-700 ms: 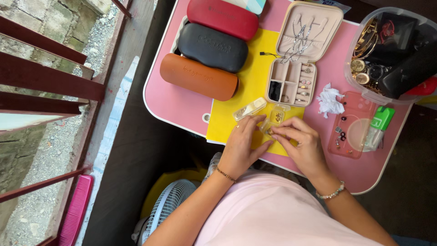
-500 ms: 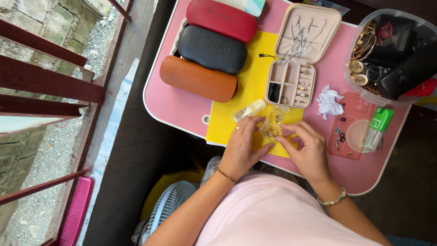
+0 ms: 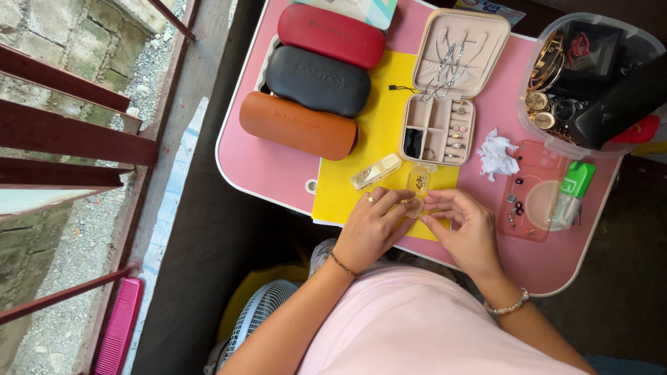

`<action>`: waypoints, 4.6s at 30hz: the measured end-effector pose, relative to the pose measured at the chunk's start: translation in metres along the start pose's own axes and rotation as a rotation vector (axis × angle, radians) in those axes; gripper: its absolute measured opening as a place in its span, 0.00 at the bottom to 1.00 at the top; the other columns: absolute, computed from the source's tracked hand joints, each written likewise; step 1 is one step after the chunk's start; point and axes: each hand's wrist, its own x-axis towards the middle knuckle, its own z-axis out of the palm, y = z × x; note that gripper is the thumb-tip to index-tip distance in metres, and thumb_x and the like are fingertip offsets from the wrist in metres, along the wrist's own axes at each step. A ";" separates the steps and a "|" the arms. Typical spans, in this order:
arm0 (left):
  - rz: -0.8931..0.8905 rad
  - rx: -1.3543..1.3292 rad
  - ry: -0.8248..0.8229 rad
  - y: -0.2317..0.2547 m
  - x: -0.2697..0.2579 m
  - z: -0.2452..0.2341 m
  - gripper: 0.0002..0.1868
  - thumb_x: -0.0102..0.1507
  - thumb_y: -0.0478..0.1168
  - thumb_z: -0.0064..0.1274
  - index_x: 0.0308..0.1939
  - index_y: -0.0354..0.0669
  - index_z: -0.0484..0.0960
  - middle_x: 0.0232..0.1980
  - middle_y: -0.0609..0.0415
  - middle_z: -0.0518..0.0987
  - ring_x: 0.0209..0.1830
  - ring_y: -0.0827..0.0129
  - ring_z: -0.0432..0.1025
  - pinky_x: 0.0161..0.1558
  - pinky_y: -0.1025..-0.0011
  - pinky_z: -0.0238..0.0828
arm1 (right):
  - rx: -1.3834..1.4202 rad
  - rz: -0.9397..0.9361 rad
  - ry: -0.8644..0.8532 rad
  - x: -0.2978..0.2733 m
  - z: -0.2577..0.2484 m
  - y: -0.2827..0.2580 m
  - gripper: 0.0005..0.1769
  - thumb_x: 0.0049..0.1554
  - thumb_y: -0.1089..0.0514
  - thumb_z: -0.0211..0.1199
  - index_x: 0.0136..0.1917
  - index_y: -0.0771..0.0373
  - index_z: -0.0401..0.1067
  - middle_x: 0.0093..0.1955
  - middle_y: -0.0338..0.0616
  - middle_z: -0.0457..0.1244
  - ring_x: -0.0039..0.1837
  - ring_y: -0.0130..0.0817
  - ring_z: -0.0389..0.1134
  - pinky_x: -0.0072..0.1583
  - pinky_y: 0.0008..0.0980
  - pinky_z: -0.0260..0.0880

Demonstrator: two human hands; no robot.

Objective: The person opens a small jewelry box and places several small jewelry items, including earrings and a necklace, into the compartments. They then close the box and set it aside on the table.

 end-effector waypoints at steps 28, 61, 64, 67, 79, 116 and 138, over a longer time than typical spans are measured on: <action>-0.036 -0.117 0.084 0.022 0.028 -0.007 0.19 0.59 0.37 0.66 0.53 0.38 0.81 0.54 0.53 0.79 0.50 0.57 0.75 0.51 0.64 0.75 | 0.385 0.173 0.021 0.006 -0.023 -0.003 0.11 0.58 0.66 0.64 0.54 0.66 0.69 0.51 0.39 0.68 0.54 0.23 0.71 0.55 0.24 0.75; -0.193 0.239 -0.088 -0.075 0.126 0.038 0.05 0.49 0.30 0.58 0.27 0.31 0.80 0.62 0.47 0.68 0.50 0.52 0.74 0.46 0.58 0.76 | -0.706 -0.383 0.095 0.122 -0.024 -0.040 0.26 0.47 0.68 0.74 0.59 0.69 0.75 0.53 0.49 0.63 0.52 0.49 0.70 0.53 0.43 0.71; -0.190 0.211 -0.029 -0.076 0.121 0.043 0.04 0.52 0.30 0.57 0.29 0.31 0.79 0.63 0.48 0.69 0.49 0.53 0.75 0.46 0.57 0.75 | -0.721 -0.361 0.096 0.123 -0.023 -0.037 0.26 0.47 0.68 0.74 0.60 0.69 0.75 0.53 0.49 0.64 0.51 0.49 0.70 0.52 0.44 0.71; -0.189 0.207 -0.018 -0.079 0.118 0.047 0.04 0.54 0.30 0.57 0.29 0.31 0.79 0.64 0.47 0.69 0.43 0.53 0.77 0.44 0.56 0.75 | -0.708 -0.384 0.105 0.122 -0.024 -0.034 0.25 0.47 0.68 0.74 0.59 0.69 0.75 0.53 0.50 0.63 0.51 0.50 0.70 0.52 0.44 0.71; -0.188 0.166 -0.064 -0.094 0.136 0.031 0.03 0.50 0.35 0.65 0.25 0.42 0.86 0.57 0.54 0.75 0.33 0.54 0.78 0.39 0.60 0.77 | -0.572 -0.350 0.078 0.131 -0.027 -0.025 0.26 0.45 0.69 0.76 0.57 0.68 0.75 0.49 0.47 0.64 0.45 0.37 0.69 0.48 0.33 0.72; -0.032 0.119 -0.074 0.002 0.028 -0.001 0.25 0.62 0.44 0.61 0.61 0.40 0.76 0.57 0.51 0.74 0.54 0.56 0.70 0.53 0.58 0.66 | -0.296 -0.161 0.147 0.018 -0.008 -0.015 0.12 0.55 0.66 0.68 0.53 0.64 0.75 0.43 0.40 0.70 0.44 0.27 0.73 0.40 0.26 0.67; -0.078 -0.112 -0.115 -0.007 0.026 0.028 0.23 0.63 0.38 0.60 0.62 0.41 0.76 0.53 0.48 0.72 0.49 0.57 0.76 0.48 0.62 0.74 | -0.332 -0.254 0.186 -0.008 -0.017 -0.021 0.18 0.51 0.71 0.67 0.57 0.66 0.76 0.56 0.47 0.68 0.57 0.39 0.72 0.58 0.32 0.72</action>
